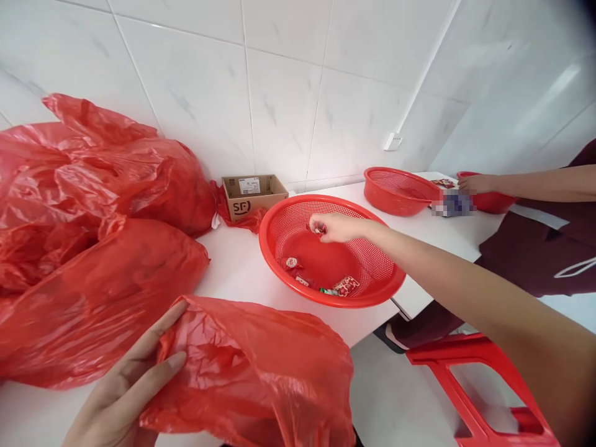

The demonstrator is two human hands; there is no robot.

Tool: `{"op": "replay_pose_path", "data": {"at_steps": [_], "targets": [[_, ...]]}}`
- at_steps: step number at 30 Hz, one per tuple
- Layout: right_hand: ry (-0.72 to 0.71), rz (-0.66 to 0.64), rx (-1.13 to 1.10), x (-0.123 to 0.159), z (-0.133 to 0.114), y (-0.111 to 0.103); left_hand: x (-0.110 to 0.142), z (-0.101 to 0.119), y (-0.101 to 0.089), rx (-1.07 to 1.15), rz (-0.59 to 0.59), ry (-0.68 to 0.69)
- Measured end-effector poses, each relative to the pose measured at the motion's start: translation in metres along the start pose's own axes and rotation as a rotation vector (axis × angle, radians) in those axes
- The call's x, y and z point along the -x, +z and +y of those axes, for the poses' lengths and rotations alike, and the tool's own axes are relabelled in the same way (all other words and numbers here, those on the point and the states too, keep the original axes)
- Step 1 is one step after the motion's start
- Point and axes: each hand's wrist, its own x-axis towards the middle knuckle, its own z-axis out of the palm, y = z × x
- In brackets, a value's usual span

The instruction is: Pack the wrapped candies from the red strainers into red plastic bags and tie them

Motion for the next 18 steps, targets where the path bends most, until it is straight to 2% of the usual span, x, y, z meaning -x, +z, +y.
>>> {"op": "replay_pose_path", "data": {"at_steps": [1,2,4,6,8,11,13,15,18], "targets": [[-0.053,0.039,-0.073,0.010,-0.017,-0.005,0.000,0.000,0.001,0.012,0.011,-0.001],[-0.169,0.112,-0.263,0.021,-0.039,-0.009,0.001,0.000,0.003,0.014,0.012,-0.004],[-0.378,0.130,-0.592,0.047,-0.090,-0.007,0.002,0.002,0.007,-0.016,-0.021,0.004],[-0.466,0.052,-0.723,0.069,-0.137,0.009,0.005,0.004,0.012,-0.060,-0.055,0.029],[-0.449,-0.061,-0.670,0.081,-0.167,0.036,0.008,0.007,0.016,-0.077,-0.057,0.046],[-0.326,-0.091,-0.311,0.078,-0.174,0.076,0.016,0.010,0.015,-0.068,-0.029,0.007],[-0.291,-0.076,-0.120,0.071,-0.162,0.085,0.020,0.011,0.011,-0.062,-0.006,-0.006],[-0.325,-0.098,-0.118,0.067,-0.148,0.077,0.023,0.013,0.007,-0.063,0.002,0.005],[-0.380,-0.120,-0.368,0.066,-0.124,0.046,0.024,0.016,0.005,-0.056,0.003,0.015]]}}
